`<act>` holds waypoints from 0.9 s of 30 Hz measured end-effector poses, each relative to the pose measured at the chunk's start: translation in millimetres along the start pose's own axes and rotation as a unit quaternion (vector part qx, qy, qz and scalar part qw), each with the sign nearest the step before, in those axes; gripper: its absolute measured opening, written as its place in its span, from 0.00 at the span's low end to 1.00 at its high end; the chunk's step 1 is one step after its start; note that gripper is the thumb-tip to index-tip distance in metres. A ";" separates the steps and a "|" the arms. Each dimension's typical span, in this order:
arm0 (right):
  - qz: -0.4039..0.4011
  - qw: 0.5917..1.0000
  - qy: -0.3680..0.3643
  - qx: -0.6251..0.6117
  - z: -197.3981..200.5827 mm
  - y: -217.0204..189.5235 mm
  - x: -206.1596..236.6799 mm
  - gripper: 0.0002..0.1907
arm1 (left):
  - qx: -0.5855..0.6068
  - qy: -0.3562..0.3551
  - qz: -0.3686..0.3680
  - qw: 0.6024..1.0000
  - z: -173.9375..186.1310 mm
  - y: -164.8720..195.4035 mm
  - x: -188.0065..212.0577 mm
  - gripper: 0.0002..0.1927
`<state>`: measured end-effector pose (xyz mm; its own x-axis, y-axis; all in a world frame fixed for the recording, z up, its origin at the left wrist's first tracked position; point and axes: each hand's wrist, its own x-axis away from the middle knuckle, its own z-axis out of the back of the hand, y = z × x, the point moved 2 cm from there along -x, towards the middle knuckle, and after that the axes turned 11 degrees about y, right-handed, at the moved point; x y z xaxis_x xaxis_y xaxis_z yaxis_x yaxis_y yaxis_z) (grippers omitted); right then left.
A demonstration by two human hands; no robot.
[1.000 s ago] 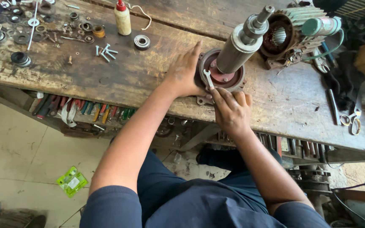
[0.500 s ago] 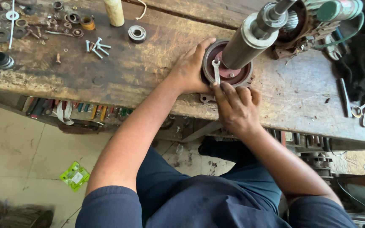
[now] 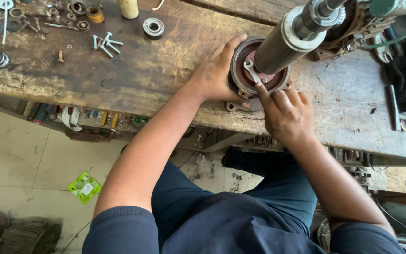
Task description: The person aligns a motor armature shaft with a bearing end-bell housing on the workbench, presses the parts together by hand, and uses a wrench to tighten bolts around the housing. They then fit the armature assembly into the motor stator body and hand-tighten fasteners on the motor end.
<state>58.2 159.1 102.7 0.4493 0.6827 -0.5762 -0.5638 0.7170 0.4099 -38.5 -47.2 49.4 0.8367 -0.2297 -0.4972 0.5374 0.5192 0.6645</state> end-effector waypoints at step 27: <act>-0.005 0.996 -0.060 -0.072 -2.2 -35.5 -22.8 0.25 | -0.009 0.074 -0.029 0.997 -2.4 7.9 3.9 0.65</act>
<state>66.4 117.8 99.7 0.5294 0.6939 -0.4880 -0.6487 0.7019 0.2943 -31.2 -42.0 51.4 0.7791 -0.1369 -0.6118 0.5812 0.5237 0.6229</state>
